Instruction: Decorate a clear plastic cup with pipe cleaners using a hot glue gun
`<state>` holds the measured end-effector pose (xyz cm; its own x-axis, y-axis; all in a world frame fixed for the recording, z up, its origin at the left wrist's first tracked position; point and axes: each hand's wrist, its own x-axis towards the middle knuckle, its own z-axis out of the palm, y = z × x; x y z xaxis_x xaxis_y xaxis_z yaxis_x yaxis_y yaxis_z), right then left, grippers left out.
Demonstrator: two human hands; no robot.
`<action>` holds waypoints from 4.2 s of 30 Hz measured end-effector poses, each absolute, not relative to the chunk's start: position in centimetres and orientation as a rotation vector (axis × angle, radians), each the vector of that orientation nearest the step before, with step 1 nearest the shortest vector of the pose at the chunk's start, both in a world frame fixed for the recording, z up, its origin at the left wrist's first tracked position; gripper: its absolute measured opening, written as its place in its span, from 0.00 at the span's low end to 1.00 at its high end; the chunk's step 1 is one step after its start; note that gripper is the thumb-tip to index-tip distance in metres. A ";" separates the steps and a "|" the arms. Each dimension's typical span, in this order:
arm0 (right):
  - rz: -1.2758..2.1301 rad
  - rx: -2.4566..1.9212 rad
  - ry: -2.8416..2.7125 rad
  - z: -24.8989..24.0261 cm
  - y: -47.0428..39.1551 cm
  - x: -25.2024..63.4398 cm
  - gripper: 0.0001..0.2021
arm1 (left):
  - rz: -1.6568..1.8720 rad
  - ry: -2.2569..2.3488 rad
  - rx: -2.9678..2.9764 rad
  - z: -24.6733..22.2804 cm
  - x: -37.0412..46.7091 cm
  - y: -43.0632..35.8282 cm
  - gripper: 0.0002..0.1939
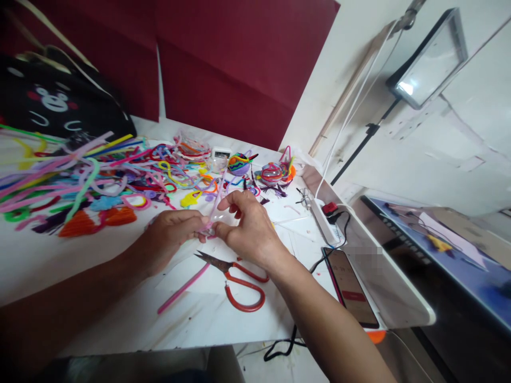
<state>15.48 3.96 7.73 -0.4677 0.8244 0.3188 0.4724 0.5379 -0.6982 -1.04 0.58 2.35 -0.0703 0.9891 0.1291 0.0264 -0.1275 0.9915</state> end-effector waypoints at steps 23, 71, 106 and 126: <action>0.838 -1.169 -2.064 8.0 4.6 15.2 0.09 | 1.327 1.142 1.335 2.1 -1.1 0.6 0.07; 1.555 -0.973 -1.757 6.1 5.6 16.3 0.04 | 1.172 1.182 1.597 2.8 -1.2 0.3 0.12; 1.552 -0.938 -1.747 4.4 5.4 16.7 0.04 | 1.164 1.251 1.658 2.5 -1.1 0.4 0.13; 1.568 -0.893 -1.723 4.4 5.5 16.8 0.11 | 1.159 1.280 1.594 3.0 -1.3 0.6 0.14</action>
<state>16.81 5.53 4.39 -0.5677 0.8231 0.0119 0.0657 0.0597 -0.9961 -1.26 0.59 3.00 0.0811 0.9800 0.1819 0.2781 -0.1975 0.9400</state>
